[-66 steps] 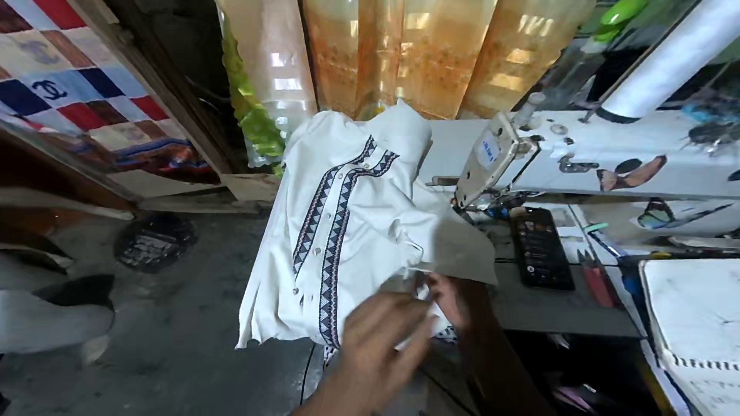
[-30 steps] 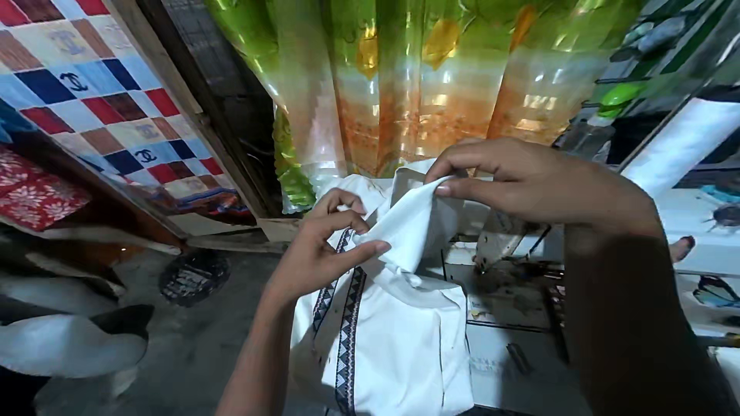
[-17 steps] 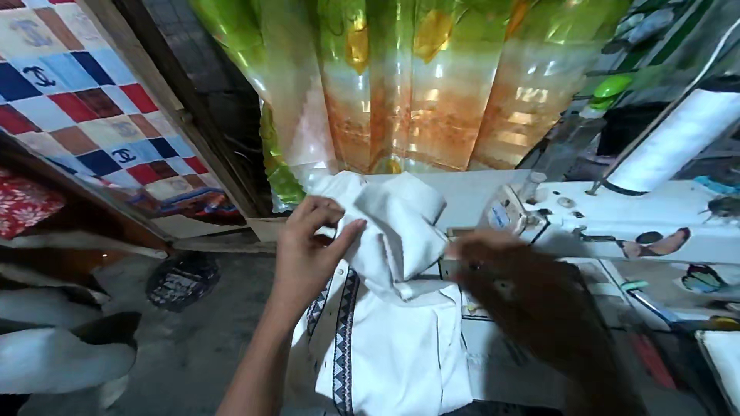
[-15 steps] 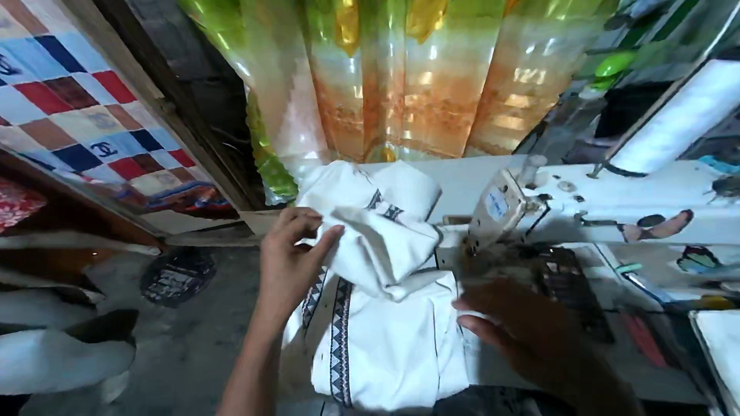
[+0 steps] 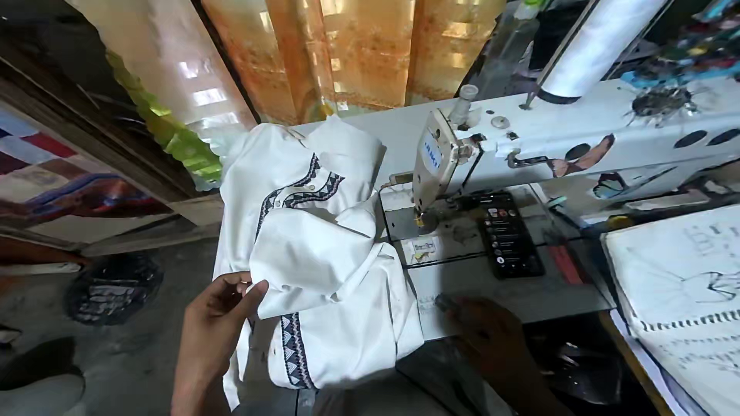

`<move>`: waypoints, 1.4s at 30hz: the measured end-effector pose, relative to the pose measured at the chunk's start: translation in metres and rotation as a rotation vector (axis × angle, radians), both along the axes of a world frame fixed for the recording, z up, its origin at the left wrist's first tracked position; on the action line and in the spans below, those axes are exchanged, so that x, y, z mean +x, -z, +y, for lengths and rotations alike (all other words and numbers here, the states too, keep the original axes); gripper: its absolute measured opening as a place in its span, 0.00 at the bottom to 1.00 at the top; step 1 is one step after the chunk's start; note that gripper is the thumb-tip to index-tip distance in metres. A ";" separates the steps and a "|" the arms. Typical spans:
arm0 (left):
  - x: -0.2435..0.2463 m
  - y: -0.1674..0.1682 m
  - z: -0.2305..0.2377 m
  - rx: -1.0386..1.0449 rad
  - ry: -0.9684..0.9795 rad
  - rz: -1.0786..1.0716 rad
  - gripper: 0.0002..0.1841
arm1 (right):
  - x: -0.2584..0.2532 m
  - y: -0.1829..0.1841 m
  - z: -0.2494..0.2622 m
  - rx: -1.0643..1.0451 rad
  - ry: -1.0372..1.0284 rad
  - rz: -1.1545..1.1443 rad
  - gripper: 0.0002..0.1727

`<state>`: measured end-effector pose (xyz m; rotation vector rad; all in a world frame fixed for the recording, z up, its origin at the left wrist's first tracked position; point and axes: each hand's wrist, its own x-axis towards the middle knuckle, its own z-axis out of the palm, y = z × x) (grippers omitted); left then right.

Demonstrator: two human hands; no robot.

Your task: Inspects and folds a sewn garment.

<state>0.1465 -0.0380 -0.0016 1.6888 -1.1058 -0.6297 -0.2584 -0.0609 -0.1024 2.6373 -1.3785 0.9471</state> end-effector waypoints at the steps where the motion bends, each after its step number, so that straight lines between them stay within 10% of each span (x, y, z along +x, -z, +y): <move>1: -0.001 -0.002 0.000 0.005 0.015 0.010 0.07 | -0.001 0.002 0.002 -0.024 -0.013 -0.011 0.13; 7: 0.001 -0.028 -0.010 -0.189 0.136 -0.013 0.06 | -0.004 -0.016 0.007 -0.056 -0.066 -0.113 0.10; 16: -0.080 -0.067 -0.047 -0.423 0.527 -0.609 0.11 | 0.062 -0.098 -0.007 0.422 -0.182 -0.916 0.09; 29: -0.092 -0.027 -0.016 -0.327 0.472 -0.369 0.21 | 0.105 -0.131 -0.044 0.416 -0.637 -0.594 0.13; 42: -0.081 -0.026 -0.016 -0.230 0.561 -0.163 0.11 | 0.110 -0.124 -0.058 0.304 -0.499 -0.456 0.14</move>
